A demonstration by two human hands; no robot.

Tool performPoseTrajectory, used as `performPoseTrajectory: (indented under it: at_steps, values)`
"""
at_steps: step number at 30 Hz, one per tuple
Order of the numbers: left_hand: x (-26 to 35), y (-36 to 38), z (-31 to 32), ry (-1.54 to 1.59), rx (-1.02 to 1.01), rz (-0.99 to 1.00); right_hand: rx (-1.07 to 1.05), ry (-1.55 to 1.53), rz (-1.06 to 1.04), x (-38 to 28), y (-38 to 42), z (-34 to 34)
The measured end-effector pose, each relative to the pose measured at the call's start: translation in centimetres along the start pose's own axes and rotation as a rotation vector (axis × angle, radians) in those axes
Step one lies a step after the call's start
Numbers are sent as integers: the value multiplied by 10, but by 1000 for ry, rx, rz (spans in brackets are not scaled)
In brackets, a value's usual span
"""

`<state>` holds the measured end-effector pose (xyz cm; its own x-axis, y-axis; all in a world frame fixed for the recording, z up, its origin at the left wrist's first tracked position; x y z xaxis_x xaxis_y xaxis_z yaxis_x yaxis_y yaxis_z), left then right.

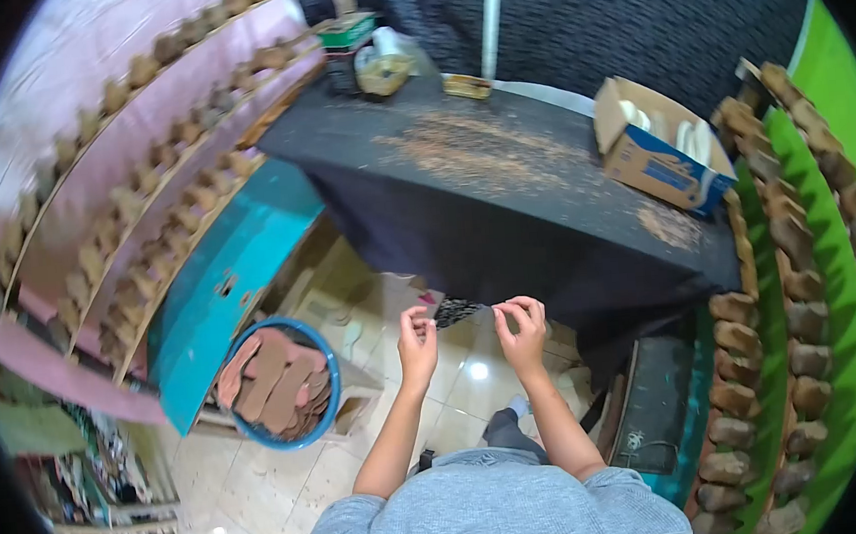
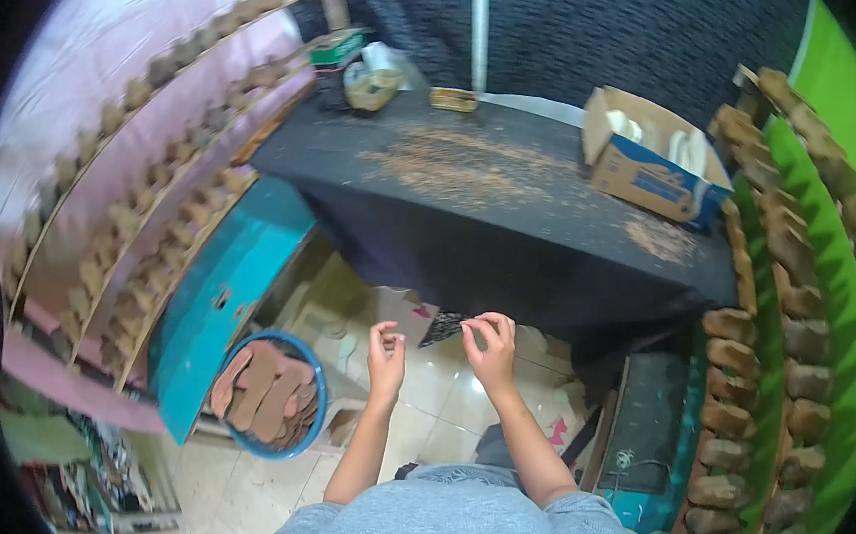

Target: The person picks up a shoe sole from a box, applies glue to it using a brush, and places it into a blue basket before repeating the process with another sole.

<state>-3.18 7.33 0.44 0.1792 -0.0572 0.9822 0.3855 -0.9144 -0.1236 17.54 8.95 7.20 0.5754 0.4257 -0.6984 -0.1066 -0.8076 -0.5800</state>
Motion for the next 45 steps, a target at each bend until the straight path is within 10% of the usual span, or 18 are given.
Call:
performPoseTrajectory:
  at_steps: [12,33,45]
  values:
    - [92,-65,285,301,-350,133,299,238,2,138,-131,-174]
    - [275,-237,462,239,-489,755,650,509,-184,215,-386,-251]
    - [279,-279,660,-329,-633,735,507,618,-224,282,-456,-276]
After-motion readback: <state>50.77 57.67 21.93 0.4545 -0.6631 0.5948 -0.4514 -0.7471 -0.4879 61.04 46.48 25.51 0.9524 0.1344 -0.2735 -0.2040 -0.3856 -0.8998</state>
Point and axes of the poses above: each hand's wrist, its own y-axis away from the middle knuckle, its own z-axis out of the palm, x = y × z, the point moved 8 cm from there along -y, towards the middle knuckle, and after that the axes turned 4 degrees about z, right-handed, at the moved point
